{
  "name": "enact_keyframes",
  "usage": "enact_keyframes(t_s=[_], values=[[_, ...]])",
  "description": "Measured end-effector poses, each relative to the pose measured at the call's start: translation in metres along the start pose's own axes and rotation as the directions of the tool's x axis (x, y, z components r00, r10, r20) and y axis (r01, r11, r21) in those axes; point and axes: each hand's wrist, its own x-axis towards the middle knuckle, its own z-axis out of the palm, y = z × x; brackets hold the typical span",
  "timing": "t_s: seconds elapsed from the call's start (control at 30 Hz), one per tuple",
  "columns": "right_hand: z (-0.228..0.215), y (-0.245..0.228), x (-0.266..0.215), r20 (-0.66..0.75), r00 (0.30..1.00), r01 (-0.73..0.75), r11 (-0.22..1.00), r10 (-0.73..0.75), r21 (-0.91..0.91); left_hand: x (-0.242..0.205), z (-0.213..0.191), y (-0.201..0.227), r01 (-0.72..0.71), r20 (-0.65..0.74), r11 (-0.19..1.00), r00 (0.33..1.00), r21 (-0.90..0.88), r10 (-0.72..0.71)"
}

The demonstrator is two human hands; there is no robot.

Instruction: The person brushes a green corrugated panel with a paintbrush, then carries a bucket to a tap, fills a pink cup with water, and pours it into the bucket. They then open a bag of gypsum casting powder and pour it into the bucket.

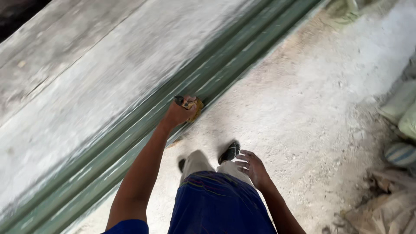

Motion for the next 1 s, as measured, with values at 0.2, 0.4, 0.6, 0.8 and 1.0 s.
enact_keyframes(t_s=[0.2, 0.4, 0.6, 0.8, 1.0], values=[[0.081, 0.087, 0.004, 0.062, 0.998, 0.015, 0.996, -0.009, -0.090, -0.153, -0.095, -0.044, 0.191, 0.011, 0.972, 0.981, 0.140, -0.194], [0.142, 0.212, -0.042, 0.202, 0.974, 0.080, 0.989, -0.104, 0.121, -0.312, -0.179, -0.091, 0.206, -0.068, 0.954, 0.978, 0.215, -0.196], [0.206, 0.269, -0.097, 0.192, 0.981, 0.013, 0.999, -0.004, -0.045, -0.404, -0.249, -0.126, 0.271, -0.035, 0.936, 0.962, 0.226, -0.270], [0.262, 0.299, -0.115, 0.227, 0.974, 0.053, 0.982, -0.011, -0.181, -0.490, -0.289, -0.169, 0.331, -0.042, 0.895, 0.942, 0.298, -0.334], [0.324, 0.317, -0.123, 0.351, 0.935, 0.149, 0.960, -0.058, -0.238, -0.562, -0.329, -0.192, 0.321, -0.115, 0.892, 0.947, 0.317, -0.300]])
